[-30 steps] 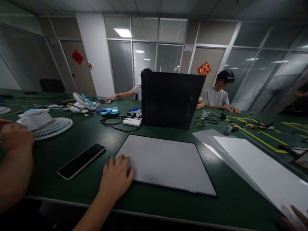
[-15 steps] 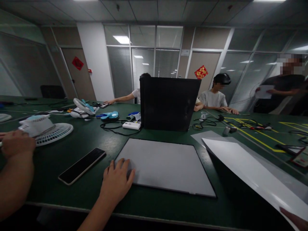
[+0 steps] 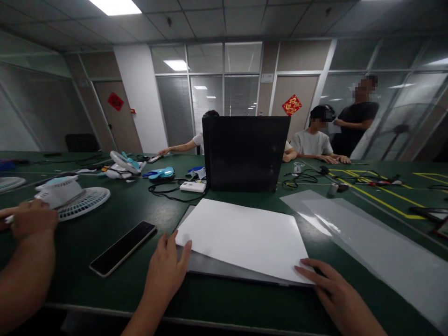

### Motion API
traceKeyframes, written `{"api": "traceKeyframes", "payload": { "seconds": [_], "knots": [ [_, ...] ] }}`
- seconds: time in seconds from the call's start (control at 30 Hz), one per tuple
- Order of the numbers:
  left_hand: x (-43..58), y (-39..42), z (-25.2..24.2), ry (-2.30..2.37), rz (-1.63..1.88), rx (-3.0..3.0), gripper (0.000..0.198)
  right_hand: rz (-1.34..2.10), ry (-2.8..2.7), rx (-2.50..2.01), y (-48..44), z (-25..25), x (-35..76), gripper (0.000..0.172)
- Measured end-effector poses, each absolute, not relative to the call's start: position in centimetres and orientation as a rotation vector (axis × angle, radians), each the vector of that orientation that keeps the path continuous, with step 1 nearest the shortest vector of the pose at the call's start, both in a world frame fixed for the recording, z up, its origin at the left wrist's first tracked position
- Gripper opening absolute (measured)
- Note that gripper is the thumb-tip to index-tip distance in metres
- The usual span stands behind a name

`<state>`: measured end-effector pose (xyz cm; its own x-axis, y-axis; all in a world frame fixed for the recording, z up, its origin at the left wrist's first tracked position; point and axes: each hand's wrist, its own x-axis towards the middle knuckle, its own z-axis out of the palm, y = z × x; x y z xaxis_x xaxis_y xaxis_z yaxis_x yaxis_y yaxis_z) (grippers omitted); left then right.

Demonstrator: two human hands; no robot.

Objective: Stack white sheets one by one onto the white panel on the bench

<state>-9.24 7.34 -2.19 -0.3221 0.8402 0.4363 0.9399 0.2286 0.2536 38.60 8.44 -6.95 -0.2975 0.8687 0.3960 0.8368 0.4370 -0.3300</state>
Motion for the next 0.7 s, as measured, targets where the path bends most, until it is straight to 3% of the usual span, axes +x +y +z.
{"api": "traceKeyframes", "payload": {
  "seconds": [0.4,0.7],
  "knots": [
    [-9.1,7.8,-2.4,-2.27,-0.374,-1.804,0.058,0.239,-2.311,-1.396,7.8,-5.6,38.5,0.045],
    [-8.5,7.6,-2.2,-2.352,-0.263,-1.733,0.062,0.024,-2.125,-1.518,8.4,-7.4,42.0,0.052]
  ]
}}
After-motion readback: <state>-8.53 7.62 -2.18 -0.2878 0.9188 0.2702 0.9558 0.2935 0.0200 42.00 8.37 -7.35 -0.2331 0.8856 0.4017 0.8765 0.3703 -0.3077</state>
